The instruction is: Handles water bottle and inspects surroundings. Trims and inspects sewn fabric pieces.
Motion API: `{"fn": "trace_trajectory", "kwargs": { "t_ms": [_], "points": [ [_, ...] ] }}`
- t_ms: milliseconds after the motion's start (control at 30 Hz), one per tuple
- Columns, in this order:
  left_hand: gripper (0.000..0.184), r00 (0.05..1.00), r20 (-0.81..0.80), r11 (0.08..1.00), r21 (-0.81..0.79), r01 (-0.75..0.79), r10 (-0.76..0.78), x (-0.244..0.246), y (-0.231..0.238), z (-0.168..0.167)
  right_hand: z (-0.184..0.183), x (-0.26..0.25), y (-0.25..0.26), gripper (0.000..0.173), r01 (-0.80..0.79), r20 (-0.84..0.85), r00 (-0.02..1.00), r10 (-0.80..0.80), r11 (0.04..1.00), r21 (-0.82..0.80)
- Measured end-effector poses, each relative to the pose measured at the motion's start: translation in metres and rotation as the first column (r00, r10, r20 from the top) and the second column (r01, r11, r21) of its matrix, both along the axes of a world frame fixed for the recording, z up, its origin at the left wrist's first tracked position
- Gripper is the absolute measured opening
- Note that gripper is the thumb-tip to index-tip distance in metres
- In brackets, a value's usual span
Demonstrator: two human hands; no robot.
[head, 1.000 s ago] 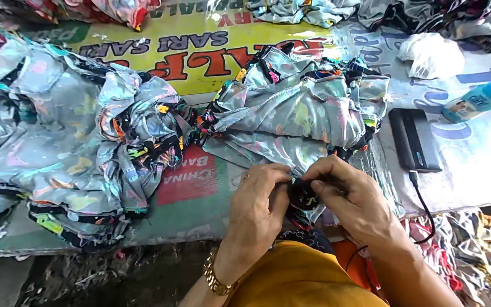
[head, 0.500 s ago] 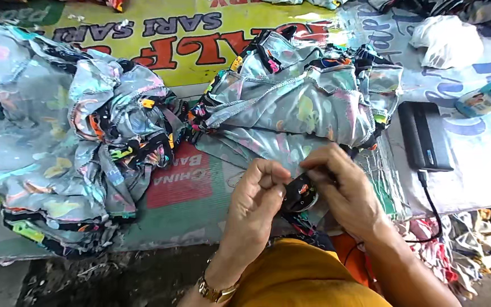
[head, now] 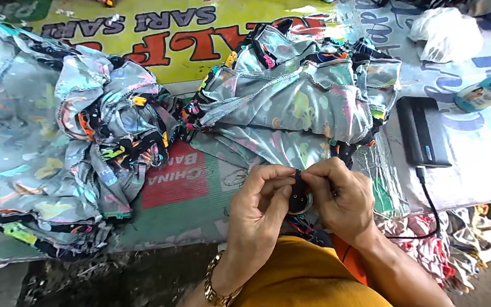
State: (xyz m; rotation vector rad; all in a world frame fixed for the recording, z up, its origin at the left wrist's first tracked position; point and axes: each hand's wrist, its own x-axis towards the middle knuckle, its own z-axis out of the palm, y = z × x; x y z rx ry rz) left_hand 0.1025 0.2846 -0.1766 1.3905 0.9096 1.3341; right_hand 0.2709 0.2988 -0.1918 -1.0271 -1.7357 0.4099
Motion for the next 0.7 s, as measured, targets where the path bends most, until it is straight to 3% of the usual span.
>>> {"fn": "trace_trajectory", "kwargs": {
  "t_ms": [100,200,367,467,567,700],
  "points": [
    [0.025,0.994,0.112,0.999,-0.047,-0.003,0.008,0.001,-0.001,0.0,0.005,0.008,-0.003,0.014,-0.059,-0.122,0.992,0.041,0.988,-0.145],
    [0.025,0.994,0.105,1.0,-0.01,-0.012,0.013,0.001,-0.003,0.002,0.008,0.017,-0.008,0.017,-0.072,-0.161,0.986,0.048,0.987,-0.142],
    [0.021,0.998,-0.051,0.992,0.12,-0.041,0.047,0.004,-0.007,0.005,0.009,0.008,-0.017,0.016,0.015,0.063,0.998,-0.019,0.998,0.061],
    [0.023,0.985,-0.137,0.972,0.226,-0.068,0.101,0.006,-0.007,0.0,0.007,0.002,-0.015,0.012,0.046,0.121,0.991,-0.057,0.995,0.093],
    [0.022,0.971,-0.191,0.955,0.284,-0.087,0.145,0.006,-0.007,-0.003,0.006,0.005,-0.014,0.007,-0.079,-0.031,0.996,0.078,0.996,-0.037],
    [0.017,0.979,-0.161,0.967,0.24,-0.08,0.121,0.006,-0.006,-0.004,0.009,0.011,-0.012,0.005,-0.327,-0.338,0.912,0.234,0.911,-0.252]
  ]
}}
